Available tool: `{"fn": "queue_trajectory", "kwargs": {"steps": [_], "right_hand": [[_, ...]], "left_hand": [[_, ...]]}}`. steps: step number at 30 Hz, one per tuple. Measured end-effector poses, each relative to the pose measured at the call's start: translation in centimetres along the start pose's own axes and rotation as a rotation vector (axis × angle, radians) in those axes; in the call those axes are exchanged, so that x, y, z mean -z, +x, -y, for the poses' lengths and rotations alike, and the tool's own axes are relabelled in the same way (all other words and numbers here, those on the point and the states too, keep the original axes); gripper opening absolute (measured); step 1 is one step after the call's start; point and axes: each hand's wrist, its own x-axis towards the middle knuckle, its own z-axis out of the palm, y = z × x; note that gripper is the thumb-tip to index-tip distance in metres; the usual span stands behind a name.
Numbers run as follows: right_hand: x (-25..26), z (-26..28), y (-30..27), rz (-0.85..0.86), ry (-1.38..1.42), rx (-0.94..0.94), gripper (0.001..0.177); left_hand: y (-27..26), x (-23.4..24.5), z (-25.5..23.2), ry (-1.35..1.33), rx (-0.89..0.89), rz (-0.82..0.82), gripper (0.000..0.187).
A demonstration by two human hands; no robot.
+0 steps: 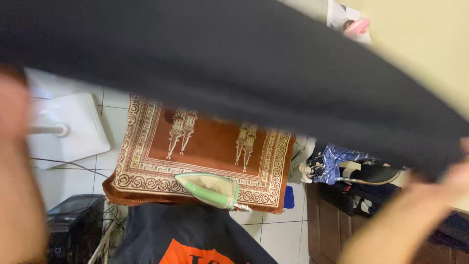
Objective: The recorder is ironing a black garment on a surface covered with a prayer mat.
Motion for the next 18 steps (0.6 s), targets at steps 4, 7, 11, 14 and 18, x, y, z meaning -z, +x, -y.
{"fn": "queue_trajectory", "kwargs": {"steps": [4, 7, 11, 14, 18], "right_hand": [[10.3, -19.0, 9.0, -0.008, 0.059, -0.142, 0.052], [14.7, -31.9, 10.2, -0.048, -0.013, -0.3, 0.05], [20.1, -49.8, 13.9, -0.063, -0.121, -0.459, 0.045], [21.2, -55.2, 13.6, -0.007, 0.001, -0.4, 0.038], [19.4, -54.0, 12.2, -0.065, -0.052, -0.525, 0.032]], "left_hand": [[-0.8, 16.6, 12.7, -0.003, -0.063, -0.025, 0.047], [-2.5, 25.6, 20.2, -0.004, 0.077, -0.143, 0.044], [-1.1, 33.5, 26.2, 0.006, 0.345, -0.347, 0.041], [-0.4, 32.0, 25.0, 0.076, 0.443, -0.499, 0.042], [0.2, 33.3, 24.7, 0.011, 0.463, -0.477, 0.045]]}}
